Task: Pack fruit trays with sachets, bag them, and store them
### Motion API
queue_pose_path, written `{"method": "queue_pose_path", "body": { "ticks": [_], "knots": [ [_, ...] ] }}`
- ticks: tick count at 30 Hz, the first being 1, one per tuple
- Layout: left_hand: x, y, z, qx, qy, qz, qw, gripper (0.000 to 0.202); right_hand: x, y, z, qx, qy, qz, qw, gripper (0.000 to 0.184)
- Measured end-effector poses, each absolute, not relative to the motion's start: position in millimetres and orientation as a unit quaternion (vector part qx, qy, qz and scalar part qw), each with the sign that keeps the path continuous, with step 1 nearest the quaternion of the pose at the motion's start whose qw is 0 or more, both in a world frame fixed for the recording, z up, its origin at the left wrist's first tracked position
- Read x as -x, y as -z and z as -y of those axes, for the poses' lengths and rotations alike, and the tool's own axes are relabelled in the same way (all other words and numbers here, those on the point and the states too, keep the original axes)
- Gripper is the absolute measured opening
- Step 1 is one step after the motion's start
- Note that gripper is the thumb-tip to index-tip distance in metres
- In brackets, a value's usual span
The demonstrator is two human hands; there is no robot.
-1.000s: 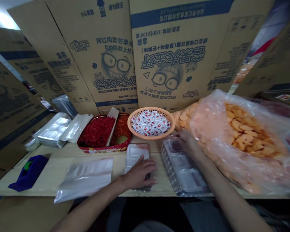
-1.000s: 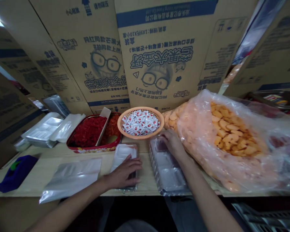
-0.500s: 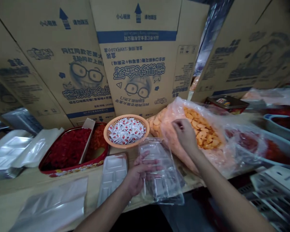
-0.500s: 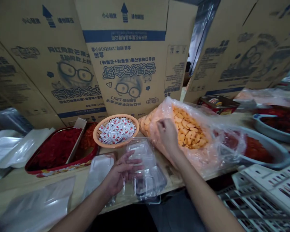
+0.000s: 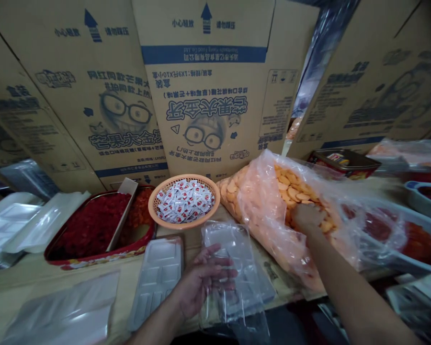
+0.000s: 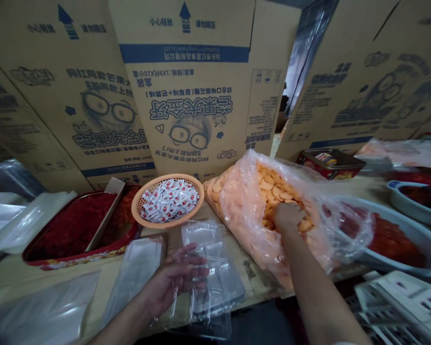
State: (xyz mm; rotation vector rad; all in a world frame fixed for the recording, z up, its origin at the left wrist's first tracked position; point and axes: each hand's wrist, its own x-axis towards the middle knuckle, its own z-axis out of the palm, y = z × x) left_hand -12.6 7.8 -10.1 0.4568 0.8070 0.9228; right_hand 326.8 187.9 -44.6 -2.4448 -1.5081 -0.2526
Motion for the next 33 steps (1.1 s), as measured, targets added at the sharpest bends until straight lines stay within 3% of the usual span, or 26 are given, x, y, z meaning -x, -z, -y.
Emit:
{"method": "queue_pose_path", "body": {
  "ticks": [7, 9, 12, 14, 20, 25, 29, 33],
  "knots": [
    [12, 14, -14, -0.189, -0.418, -0.352, 0.815, 0.054, -307, 24, -167, 0.795, 0.073, 0.581, 0.159, 0.025],
    [11, 12, -15, -0.186, -0.41, -0.348, 0.823, 0.055, -295, 10, -149, 0.757, 0.09, 0.6, 0.242, 0.025],
    [10, 9, -15, -0.19, -0.398, -0.33, 0.835, 0.061, -267, -10, -117, 0.638, 0.121, 0.625, 0.433, 0.021],
    [9, 9, -14, -0.198, -0.39, -0.314, 0.843, 0.066, -243, -18, -95, 0.551, 0.115, 0.663, 0.494, 0.018],
    [8, 8, -9, -0.209, -0.389, -0.284, 0.851, 0.069, -187, -8, -65, 0.388, -0.04, 0.859, 0.332, 0.021],
    [10, 10, -7, -0.21, -0.401, -0.276, 0.848, 0.071, -180, -6, -57, 0.296, -0.079, 0.919, 0.248, 0.035],
    [13, 14, -7, -0.2, -0.414, -0.28, 0.843, 0.072, -190, -15, -56, 0.31, -0.045, 0.896, 0.316, 0.034],
    [17, 13, -8, -0.191, -0.408, -0.296, 0.842, 0.074, -244, -11, -94, 0.564, 0.066, 0.724, 0.391, 0.028]
  ]
}}
